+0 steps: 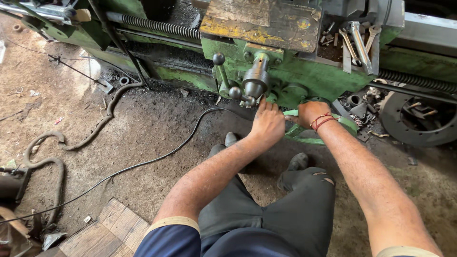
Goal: The person operates a lathe machine by turning handles and adjusting levers to control the movement of the tool head and work piece.
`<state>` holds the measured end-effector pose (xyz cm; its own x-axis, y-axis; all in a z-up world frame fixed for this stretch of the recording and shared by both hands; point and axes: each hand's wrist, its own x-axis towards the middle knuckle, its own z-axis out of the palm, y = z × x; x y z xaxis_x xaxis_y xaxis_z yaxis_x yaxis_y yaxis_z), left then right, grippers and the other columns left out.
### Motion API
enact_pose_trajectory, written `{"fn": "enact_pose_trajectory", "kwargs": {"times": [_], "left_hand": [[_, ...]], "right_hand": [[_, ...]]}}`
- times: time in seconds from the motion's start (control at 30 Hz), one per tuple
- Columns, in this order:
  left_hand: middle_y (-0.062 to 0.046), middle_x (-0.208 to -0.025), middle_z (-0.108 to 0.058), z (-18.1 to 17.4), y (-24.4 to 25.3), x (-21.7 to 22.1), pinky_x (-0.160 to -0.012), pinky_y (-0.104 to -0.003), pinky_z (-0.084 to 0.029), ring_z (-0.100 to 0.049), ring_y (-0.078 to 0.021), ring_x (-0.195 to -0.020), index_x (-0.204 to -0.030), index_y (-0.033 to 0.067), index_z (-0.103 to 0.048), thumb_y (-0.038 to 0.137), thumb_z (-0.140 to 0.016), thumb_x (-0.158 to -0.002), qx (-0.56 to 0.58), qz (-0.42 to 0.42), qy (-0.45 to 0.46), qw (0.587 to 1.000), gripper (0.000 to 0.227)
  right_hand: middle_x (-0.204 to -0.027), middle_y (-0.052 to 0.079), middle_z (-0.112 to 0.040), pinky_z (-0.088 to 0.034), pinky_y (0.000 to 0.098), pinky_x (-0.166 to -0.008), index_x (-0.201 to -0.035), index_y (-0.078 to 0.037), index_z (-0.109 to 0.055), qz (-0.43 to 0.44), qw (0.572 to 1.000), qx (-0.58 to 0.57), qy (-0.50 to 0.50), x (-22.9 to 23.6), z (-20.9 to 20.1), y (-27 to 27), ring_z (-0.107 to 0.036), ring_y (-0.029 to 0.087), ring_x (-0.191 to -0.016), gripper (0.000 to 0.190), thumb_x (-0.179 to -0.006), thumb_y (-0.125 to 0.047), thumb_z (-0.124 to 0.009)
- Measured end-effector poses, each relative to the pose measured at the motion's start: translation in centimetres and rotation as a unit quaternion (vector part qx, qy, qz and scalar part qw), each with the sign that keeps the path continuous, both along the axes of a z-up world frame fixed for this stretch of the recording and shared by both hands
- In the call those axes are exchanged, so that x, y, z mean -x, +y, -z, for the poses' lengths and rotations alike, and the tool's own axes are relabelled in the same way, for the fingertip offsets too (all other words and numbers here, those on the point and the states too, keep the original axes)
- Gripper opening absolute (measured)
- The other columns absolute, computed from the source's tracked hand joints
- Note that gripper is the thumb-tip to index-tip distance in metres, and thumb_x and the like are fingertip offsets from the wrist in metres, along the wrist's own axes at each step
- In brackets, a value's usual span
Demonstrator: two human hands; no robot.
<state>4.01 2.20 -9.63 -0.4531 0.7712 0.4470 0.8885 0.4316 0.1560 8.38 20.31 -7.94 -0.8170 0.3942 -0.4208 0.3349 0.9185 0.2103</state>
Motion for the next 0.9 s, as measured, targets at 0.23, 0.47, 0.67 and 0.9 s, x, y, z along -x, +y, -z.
{"fn": "enact_pose_trajectory", "kwargs": {"times": [0.23,0.47,0.67,0.9], "left_hand": [[-0.019,-0.098,-0.069,-1.3,-1.0,-0.1,-0.121,-0.051,-0.029,-0.063,-0.0345,-0.108,-0.09,-0.0011,-0.076,0.015,-0.061,-0.08,0.031,0.03,0.035,0.998,0.024],[-0.013,-0.105,-0.063,-3.9,-4.3,-1.2,-0.093,-0.047,-0.043,-0.061,-0.0327,-0.107,-0.106,0.0077,-0.06,0.008,-0.066,-0.081,-0.099,0.025,-0.059,0.993,0.026],[-0.014,-0.112,-0.064,-2.3,-5.8,-1.2,-0.091,-0.048,-0.048,-0.064,-0.0349,-0.106,-0.114,0.0055,-0.055,0.029,-0.078,-0.077,-0.11,-0.182,-0.391,0.895,0.049],[-0.029,-0.118,-0.061,2.8,-4.6,0.7,-0.093,-0.049,-0.049,-0.061,-0.0462,-0.108,-0.137,-0.0056,-0.039,0.015,-0.073,-0.075,-0.274,-0.048,-0.376,0.884,0.075]], "right_hand": [[-0.109,0.015,-0.078,-0.06,0.0456,-0.09,-0.109,-0.009,-0.08,-0.011,1.0,-0.007,-0.009,-0.1,-0.1,-0.3,-0.075,0.034,-0.105,0.08,-0.092,-0.079,-0.046],[-0.108,0.015,-0.078,-0.059,0.0445,-0.09,-0.109,-0.01,-0.08,-0.001,1.0,0.017,0.002,0.0,-0.1,0.1,-0.074,0.032,-0.105,0.079,-0.089,-0.081,-0.049],[-0.102,0.015,-0.079,-0.06,0.0457,-0.086,-0.105,-0.011,-0.081,-0.009,1.0,0.004,0.019,-0.3,0.7,0.4,-0.076,0.033,-0.099,0.082,-0.088,-0.084,-0.047],[-0.1,0.014,-0.079,-0.06,0.0466,-0.084,-0.105,-0.011,-0.081,-0.003,1.0,0.005,0.019,-0.3,0.6,0.3,-0.076,0.033,-0.098,0.082,-0.087,-0.084,-0.048]]}}
